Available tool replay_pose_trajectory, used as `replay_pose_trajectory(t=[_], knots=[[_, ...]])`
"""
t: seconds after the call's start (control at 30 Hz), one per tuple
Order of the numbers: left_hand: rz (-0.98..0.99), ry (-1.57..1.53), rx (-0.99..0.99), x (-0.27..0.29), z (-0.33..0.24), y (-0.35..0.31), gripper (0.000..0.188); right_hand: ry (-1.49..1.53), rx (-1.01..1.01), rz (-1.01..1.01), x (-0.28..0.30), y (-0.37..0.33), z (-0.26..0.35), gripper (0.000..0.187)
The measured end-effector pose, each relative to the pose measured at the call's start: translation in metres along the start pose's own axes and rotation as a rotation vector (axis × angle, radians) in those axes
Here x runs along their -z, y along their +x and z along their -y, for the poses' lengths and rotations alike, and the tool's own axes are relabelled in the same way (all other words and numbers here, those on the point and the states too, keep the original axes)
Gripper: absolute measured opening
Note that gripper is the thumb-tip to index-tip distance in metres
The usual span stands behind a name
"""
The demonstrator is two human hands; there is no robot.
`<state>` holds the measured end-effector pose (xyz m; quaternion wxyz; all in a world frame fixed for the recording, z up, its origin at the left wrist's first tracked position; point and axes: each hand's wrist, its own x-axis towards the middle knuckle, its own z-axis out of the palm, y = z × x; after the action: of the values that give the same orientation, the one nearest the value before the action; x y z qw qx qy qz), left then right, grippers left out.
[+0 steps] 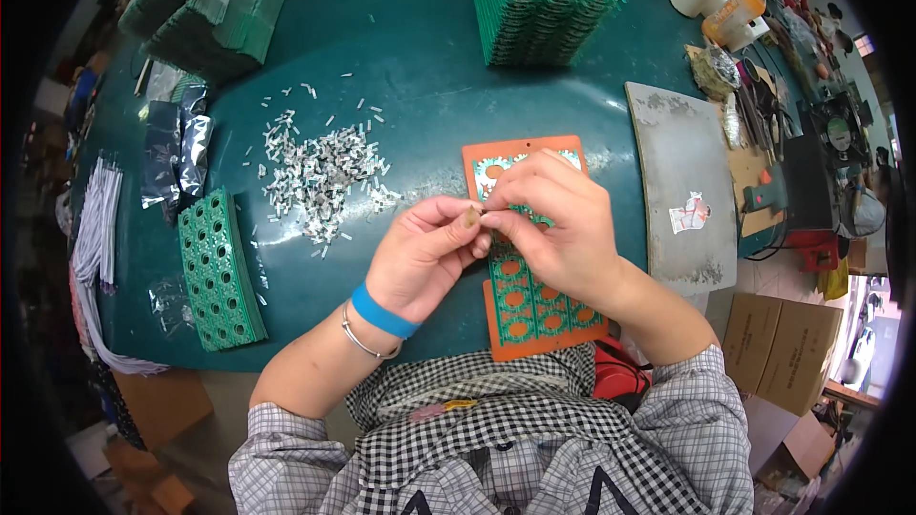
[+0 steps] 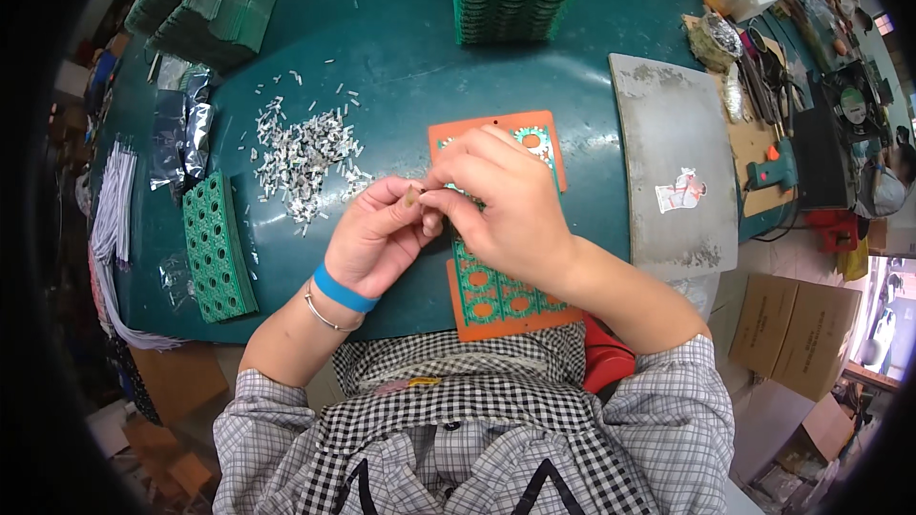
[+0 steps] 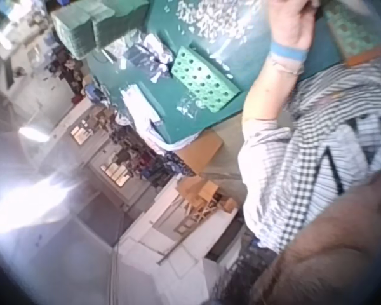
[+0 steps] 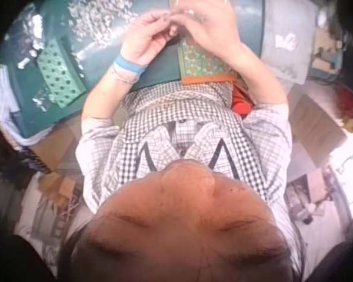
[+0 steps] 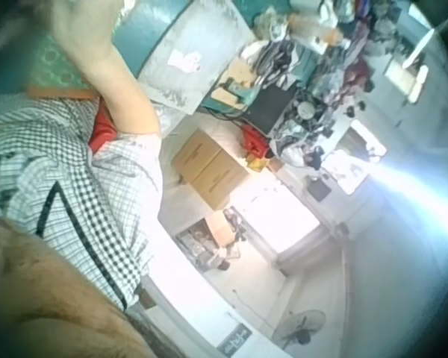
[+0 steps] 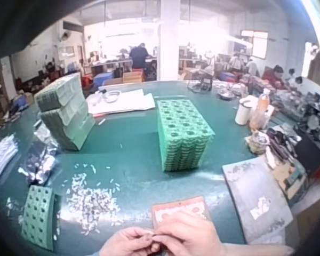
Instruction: The person inserts small metallic components into the circular holes of a green circuit board held within an orange jig. The person repeatedly picks up individual components from a pile on the table and places them into the board's slots. The person occasionally adjusts the board's position and briefly handles a metal plate before resuming the insertion process.
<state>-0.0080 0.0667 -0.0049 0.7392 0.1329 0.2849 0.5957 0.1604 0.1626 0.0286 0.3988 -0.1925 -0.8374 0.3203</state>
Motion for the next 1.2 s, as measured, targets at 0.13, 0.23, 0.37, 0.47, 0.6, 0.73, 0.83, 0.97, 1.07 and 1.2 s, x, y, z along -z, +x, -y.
replay_pose_trajectory(t=[0.13,0.23,0.37,0.47,0.6,0.73,0.83,0.97,1.07,1.2], knots=[[-0.031,0.131,0.0,-0.003,0.001,-0.006,0.014,0.05,0.044,0.088,0.006,0.005,-0.004,0.017],[-0.101,0.477,-0.055,-0.002,-0.005,-0.01,0.018,0.15,-0.061,0.24,0.009,0.013,-0.011,0.01],[-0.222,1.288,-0.234,-0.006,-0.04,-0.009,0.034,0.097,-0.305,0.322,0.019,0.025,-0.04,0.008],[-0.379,2.01,-0.723,0.021,-0.072,-0.005,0.044,-0.092,-0.219,0.349,0.023,0.029,-0.066,0.008],[-0.536,2.124,-0.64,0.064,-0.078,0.0,0.033,-0.053,-0.218,0.338,0.016,0.027,-0.073,0.008],[-0.534,2.066,-0.715,0.074,-0.078,0.009,0.015,-0.062,-0.206,0.331,0.012,0.026,-0.075,0.01],[-0.494,2.007,-0.826,0.071,-0.078,0.011,0.01,-0.107,-0.169,0.325,0.011,0.025,-0.077,0.01],[-0.569,1.659,-0.719,0.068,-0.075,0.008,0.006,-0.113,-0.173,0.306,0.01,0.025,-0.08,0.011],[-0.551,1.332,-0.651,0.069,-0.07,0.008,0.006,-0.087,-0.191,0.307,0.012,0.025,-0.078,0.01],[-0.457,1.206,-0.495,0.061,-0.07,0.004,0.014,-0.085,-0.166,0.306,0.012,0.024,-0.079,0.01]])
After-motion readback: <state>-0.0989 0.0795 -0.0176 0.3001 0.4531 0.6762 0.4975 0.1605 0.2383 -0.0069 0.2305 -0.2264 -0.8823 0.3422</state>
